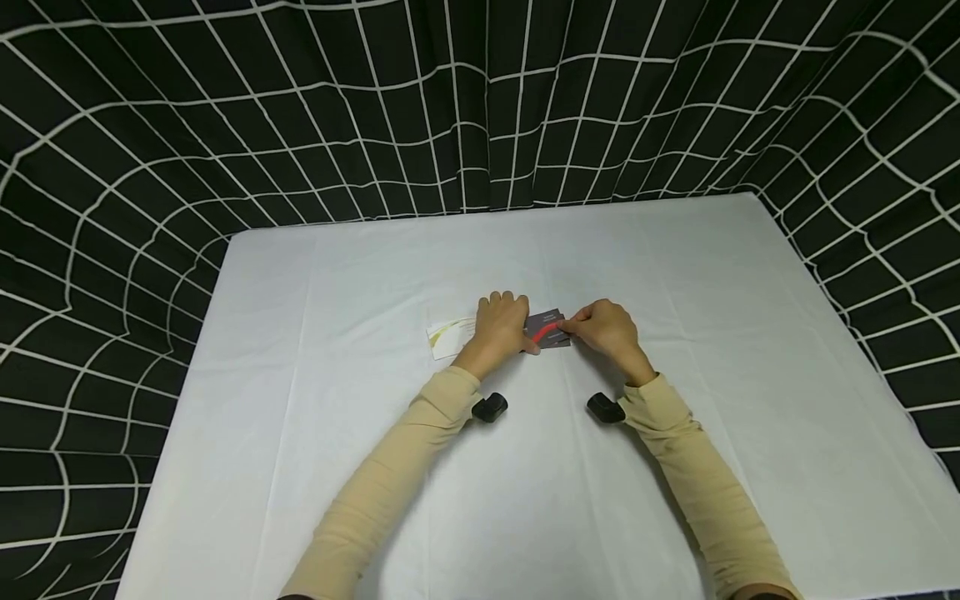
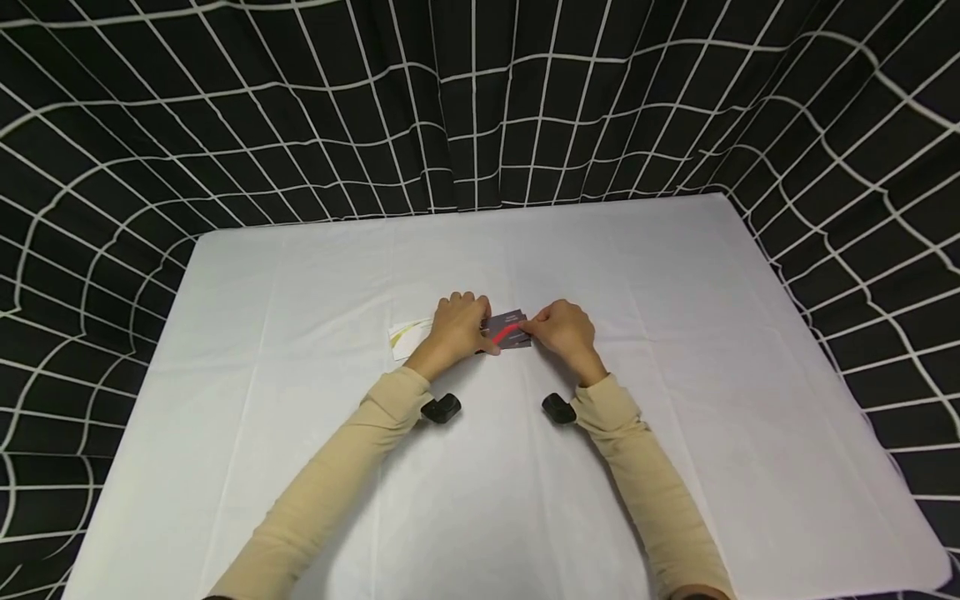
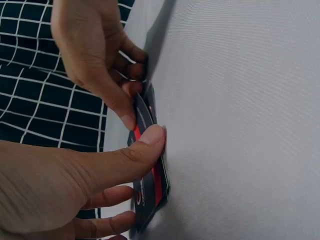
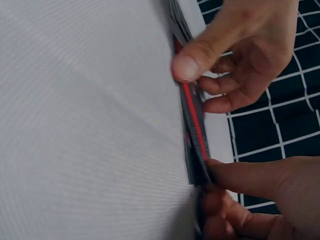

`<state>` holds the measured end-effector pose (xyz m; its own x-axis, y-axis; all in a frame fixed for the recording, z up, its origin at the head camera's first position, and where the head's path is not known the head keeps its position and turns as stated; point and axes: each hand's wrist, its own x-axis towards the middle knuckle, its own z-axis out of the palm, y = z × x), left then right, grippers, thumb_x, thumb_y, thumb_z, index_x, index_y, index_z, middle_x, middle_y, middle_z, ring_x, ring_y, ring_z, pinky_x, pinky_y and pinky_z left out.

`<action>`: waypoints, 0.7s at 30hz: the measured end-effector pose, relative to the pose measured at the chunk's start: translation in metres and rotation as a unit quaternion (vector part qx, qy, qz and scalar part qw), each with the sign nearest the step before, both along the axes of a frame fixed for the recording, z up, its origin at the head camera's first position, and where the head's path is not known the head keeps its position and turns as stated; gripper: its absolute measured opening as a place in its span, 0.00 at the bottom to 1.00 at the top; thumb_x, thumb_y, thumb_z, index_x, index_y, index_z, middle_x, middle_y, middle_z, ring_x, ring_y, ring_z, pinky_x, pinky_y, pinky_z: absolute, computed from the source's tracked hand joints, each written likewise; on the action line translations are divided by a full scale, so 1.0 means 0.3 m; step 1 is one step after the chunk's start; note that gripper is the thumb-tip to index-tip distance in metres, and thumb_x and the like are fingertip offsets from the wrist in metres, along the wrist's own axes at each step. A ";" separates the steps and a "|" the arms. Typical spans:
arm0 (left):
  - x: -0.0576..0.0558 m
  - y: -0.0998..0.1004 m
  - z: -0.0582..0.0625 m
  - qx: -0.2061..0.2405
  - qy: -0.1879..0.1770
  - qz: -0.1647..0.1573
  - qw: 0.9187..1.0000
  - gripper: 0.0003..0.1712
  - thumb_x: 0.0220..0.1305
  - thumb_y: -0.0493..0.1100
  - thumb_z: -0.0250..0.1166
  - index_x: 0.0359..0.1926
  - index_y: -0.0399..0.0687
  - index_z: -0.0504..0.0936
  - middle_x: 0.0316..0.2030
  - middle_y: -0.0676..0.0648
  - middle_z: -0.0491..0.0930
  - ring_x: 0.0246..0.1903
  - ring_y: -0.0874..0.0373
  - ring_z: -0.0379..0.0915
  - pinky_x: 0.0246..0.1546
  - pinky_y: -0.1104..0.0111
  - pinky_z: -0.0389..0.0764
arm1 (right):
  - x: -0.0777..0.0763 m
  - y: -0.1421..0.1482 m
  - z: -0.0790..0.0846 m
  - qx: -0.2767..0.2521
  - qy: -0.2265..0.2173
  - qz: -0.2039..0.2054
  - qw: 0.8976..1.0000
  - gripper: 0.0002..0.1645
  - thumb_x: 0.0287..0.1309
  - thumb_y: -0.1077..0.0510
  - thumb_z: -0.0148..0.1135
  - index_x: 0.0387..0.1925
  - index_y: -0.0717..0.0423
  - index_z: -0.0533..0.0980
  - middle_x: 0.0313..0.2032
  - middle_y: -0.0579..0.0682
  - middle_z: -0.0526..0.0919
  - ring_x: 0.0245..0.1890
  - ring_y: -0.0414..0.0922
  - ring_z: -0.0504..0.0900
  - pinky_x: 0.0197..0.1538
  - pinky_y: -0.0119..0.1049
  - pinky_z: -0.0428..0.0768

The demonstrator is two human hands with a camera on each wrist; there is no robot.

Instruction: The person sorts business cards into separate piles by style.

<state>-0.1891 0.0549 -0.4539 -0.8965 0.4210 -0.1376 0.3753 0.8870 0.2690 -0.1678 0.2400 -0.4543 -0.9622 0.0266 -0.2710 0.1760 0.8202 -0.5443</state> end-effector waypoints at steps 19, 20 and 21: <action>0.022 0.004 0.011 0.005 -0.039 -0.018 0.999 0.34 0.40 0.57 0.81 0.44 0.42 0.79 0.38 0.46 0.76 0.40 0.52 0.69 0.45 0.61 0.70 | 0.020 0.040 0.017 -0.099 -0.063 0.027 0.993 0.22 0.67 0.48 0.59 0.38 0.66 0.80 0.24 0.46 0.78 0.26 0.41 0.71 0.32 0.32 0.70; 0.020 0.003 0.012 0.007 -0.039 -0.016 0.999 0.35 0.40 0.57 0.81 0.44 0.42 0.79 0.38 0.46 0.76 0.40 0.52 0.69 0.45 0.61 0.70 | 0.015 0.043 0.018 -0.110 -0.066 0.028 0.991 0.22 0.69 0.48 0.56 0.40 0.67 0.80 0.25 0.46 0.79 0.27 0.40 0.72 0.32 0.31 0.71; 0.019 0.002 0.012 0.010 -0.039 -0.013 0.999 0.35 0.40 0.56 0.81 0.44 0.42 0.79 0.38 0.46 0.76 0.40 0.52 0.69 0.44 0.61 0.70 | 0.012 0.043 0.020 -0.120 -0.069 0.029 0.990 0.23 0.70 0.48 0.54 0.41 0.68 0.79 0.25 0.46 0.79 0.27 0.40 0.73 0.33 0.31 0.72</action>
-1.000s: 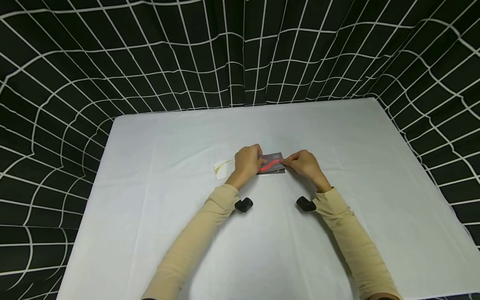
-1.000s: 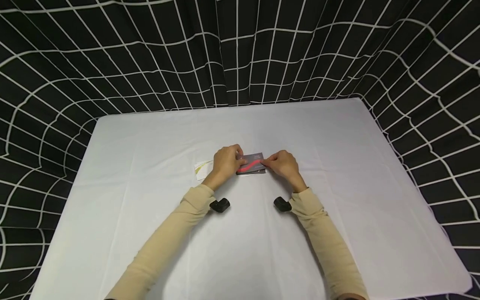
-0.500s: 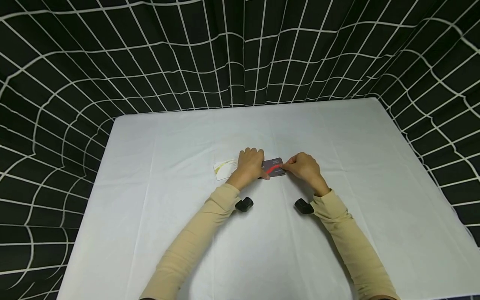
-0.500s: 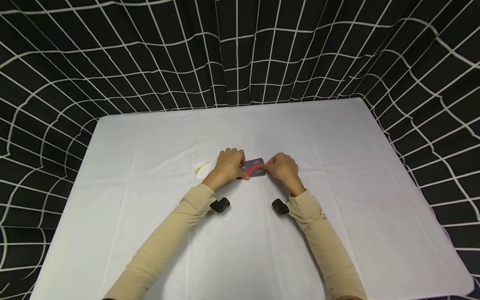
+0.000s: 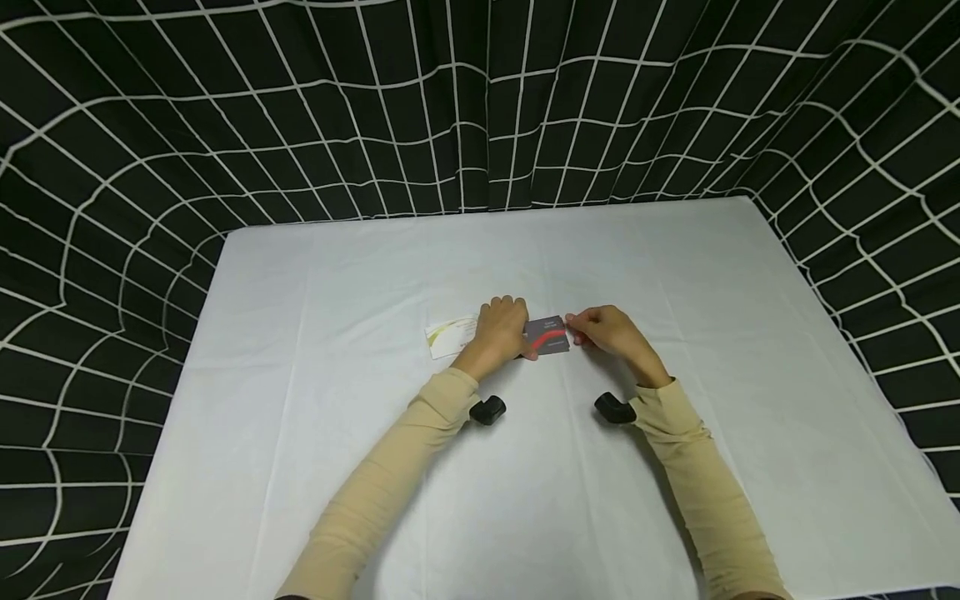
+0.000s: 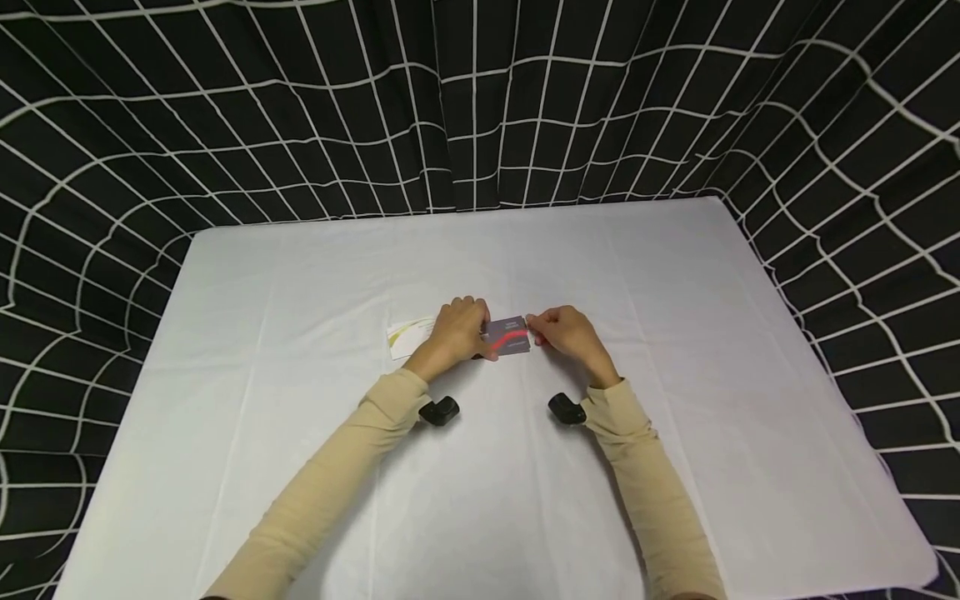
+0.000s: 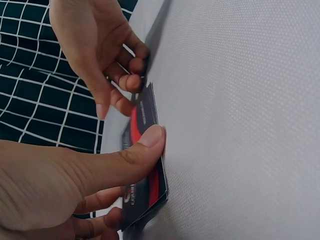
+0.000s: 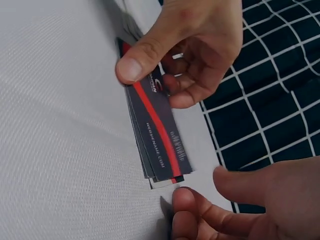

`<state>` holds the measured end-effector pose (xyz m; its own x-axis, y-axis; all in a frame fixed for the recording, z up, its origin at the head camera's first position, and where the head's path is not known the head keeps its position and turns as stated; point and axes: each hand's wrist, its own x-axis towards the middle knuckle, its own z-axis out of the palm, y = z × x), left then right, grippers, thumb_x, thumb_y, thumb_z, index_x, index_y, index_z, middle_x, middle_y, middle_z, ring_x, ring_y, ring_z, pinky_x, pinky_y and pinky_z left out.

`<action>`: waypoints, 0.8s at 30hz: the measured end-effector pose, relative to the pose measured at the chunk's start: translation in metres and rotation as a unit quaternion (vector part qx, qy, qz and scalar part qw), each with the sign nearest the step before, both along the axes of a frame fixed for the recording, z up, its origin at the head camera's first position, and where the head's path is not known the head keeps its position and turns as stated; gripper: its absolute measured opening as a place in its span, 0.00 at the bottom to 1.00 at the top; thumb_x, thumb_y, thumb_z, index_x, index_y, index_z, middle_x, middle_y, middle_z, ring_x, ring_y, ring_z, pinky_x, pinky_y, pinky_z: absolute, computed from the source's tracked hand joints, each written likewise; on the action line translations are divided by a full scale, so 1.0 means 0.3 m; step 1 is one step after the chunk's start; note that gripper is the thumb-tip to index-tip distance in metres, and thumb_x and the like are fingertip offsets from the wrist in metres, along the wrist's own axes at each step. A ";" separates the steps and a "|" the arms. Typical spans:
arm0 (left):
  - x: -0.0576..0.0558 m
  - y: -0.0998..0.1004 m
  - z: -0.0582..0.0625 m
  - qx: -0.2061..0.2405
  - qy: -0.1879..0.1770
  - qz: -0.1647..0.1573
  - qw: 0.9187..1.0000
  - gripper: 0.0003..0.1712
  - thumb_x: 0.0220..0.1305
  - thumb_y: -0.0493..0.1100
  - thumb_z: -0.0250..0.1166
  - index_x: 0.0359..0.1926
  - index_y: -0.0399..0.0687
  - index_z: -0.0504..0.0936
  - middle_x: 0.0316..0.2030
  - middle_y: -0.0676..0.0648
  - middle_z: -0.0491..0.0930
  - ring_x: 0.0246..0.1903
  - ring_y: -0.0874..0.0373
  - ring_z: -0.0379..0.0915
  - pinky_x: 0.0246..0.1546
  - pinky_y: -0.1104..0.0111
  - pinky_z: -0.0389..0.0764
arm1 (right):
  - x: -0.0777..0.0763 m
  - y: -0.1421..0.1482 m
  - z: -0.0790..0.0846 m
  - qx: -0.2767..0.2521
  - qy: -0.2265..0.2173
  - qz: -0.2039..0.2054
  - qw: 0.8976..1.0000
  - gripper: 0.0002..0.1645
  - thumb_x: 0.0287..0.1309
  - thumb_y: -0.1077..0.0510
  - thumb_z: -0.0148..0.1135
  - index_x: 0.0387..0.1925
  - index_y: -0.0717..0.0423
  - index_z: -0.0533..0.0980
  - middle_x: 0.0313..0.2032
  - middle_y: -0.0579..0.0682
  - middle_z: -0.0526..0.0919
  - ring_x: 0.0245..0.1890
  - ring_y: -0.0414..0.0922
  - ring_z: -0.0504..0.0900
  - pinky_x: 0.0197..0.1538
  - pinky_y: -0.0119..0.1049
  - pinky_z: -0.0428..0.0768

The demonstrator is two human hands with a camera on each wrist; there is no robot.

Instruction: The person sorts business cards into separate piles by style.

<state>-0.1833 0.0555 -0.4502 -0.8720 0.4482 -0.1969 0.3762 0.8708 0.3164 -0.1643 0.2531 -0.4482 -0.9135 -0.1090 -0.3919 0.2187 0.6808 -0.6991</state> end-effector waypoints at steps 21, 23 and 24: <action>-0.015 0.009 -0.006 -0.019 0.017 0.027 0.999 0.35 0.38 0.56 0.82 0.46 0.43 0.81 0.38 0.45 0.77 0.39 0.52 0.71 0.44 0.61 0.70 | -0.018 -0.057 -0.008 0.067 0.079 0.030 0.994 0.16 0.73 0.59 0.42 0.44 0.68 0.72 0.24 0.52 0.73 0.22 0.43 0.67 0.27 0.35 0.65; -0.012 0.011 0.004 -0.018 0.019 0.025 0.999 0.36 0.38 0.56 0.82 0.47 0.44 0.81 0.39 0.45 0.77 0.40 0.52 0.70 0.44 0.61 0.69 | -0.018 -0.053 -0.001 0.063 0.075 0.029 0.995 0.16 0.73 0.59 0.43 0.45 0.68 0.72 0.25 0.52 0.74 0.23 0.43 0.68 0.27 0.35 0.66; -0.010 0.011 0.009 -0.017 0.020 0.023 0.999 0.37 0.39 0.57 0.81 0.49 0.44 0.80 0.40 0.45 0.77 0.40 0.52 0.70 0.44 0.61 0.69 | -0.018 -0.047 0.004 0.057 0.068 0.027 0.996 0.17 0.74 0.57 0.43 0.46 0.68 0.72 0.25 0.52 0.74 0.23 0.43 0.68 0.28 0.35 0.66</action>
<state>-0.1863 0.0587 -0.4476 -0.8990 0.4009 -0.1763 0.3472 0.8978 0.2711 -0.1695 0.2391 -0.4471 -0.9533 -0.1203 -0.2771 0.0886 0.7656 -0.6372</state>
